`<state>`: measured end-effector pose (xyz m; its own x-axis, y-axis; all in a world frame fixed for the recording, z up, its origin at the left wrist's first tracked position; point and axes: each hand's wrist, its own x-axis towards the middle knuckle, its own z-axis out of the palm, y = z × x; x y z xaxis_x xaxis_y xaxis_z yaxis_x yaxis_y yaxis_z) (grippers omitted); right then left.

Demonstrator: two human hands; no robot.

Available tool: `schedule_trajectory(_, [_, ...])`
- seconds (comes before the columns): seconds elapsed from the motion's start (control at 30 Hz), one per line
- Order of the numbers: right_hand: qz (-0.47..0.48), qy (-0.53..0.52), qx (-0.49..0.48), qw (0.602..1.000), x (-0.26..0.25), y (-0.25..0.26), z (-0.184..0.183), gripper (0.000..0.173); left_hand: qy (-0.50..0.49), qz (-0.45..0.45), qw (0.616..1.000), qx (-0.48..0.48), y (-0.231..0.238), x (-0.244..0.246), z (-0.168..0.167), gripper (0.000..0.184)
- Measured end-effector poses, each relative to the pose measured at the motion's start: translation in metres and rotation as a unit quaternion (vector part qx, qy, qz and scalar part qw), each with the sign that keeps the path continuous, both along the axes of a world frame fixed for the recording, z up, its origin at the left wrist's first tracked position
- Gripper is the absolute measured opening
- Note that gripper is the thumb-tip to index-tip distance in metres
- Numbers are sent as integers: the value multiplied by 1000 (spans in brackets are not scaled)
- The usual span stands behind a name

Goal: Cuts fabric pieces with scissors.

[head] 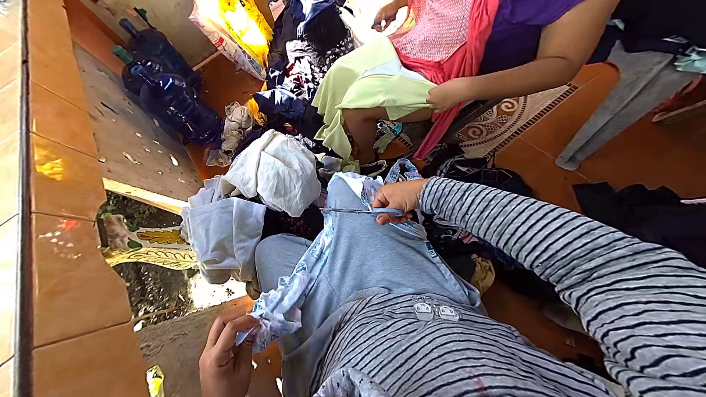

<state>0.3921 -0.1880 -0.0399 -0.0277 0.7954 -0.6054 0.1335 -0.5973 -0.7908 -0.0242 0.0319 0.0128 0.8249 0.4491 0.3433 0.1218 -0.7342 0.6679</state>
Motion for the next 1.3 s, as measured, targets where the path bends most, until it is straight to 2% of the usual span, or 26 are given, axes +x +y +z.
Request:
schedule_trajectory(0.07, [-6, 3, -5, 1000, -5, -1, 7, 27, 46, 57, 997, 38, 1, -3, 3, 14])
schedule_trajectory(0.13, [-13, 15, 22, 1000, -10, -7, 10, 22, 172, 151, 971, 72, -4, 2, 10, 14])
schedule_trajectory(0.2, [-29, -26, 84, 996, -21, -19, 11, 22, 291, 220, 931, 6, -8, 12, 11, 33])
schedule_trajectory(0.23, [-43, -66, 113, 990, -31, -25, 10, 30, 303, 225, 926, -12, -8, 18, 7, 45])
schedule_trajectory(0.33, [-90, -209, 177, 958, -69, -43, 5, 51, 218, 114, 969, 2, -12, 56, -8, 53])
schedule_trajectory(0.43, [-134, -317, 266, 900, -101, -59, -13, 52, 149, -48, 988, -6, -22, 124, -23, 55])
schedule_trajectory(0.5, [-180, -350, 313, 864, -112, -65, -21, 47, 124, -123, 984, -12, -32, 176, -33, 54])
schedule_trajectory(0.57, [-270, -359, 338, 827, -119, -67, -28, 44, 155, -171, 973, -9, -43, 225, -37, 56])
schedule_trajectory(0.63, [-367, -398, 322, 777, -120, -65, -31, 42, 212, -215, 953, 27, -50, 268, -39, 58])
schedule_trajectory(0.67, [-402, -412, 291, 764, -118, -63, -28, 42, 232, -236, 942, 50, -51, 286, -43, 55])
schedule_trajectory(0.7, [-424, -409, 247, 769, -114, -62, -25, 44, 243, -253, 934, 64, -51, 300, -48, 45])
schedule_trajectory(0.77, [-425, -344, 146, 824, -101, -61, -19, 45, 249, -285, 924, 58, -49, 321, -54, 24])
schedule_trajectory(0.83, [-418, -291, 105, 854, -84, -59, -21, 37, 244, -304, 921, 16, -51, 331, -48, 24])
schedule_trajectory(0.97, [-432, -271, 122, 851, -42, -45, -2, 30, 217, -318, 923, -23, -36, 332, -35, 29])
schedule_trajectory(1.07, [-415, -333, 165, 831, -8, -29, 21, 31, 238, -292, 924, 62, 0, 331, -24, 32])
schedule_trajectory(1.17, [-361, -421, 211, 805, 17, -3, 45, 31, 237, -191, 940, 151, 40, 335, -3, 25])
schedule_trajectory(1.3, [-362, -471, 269, 758, 30, 23, 72, 33, 138, -61, 976, 158, 64, 317, 39, 19])
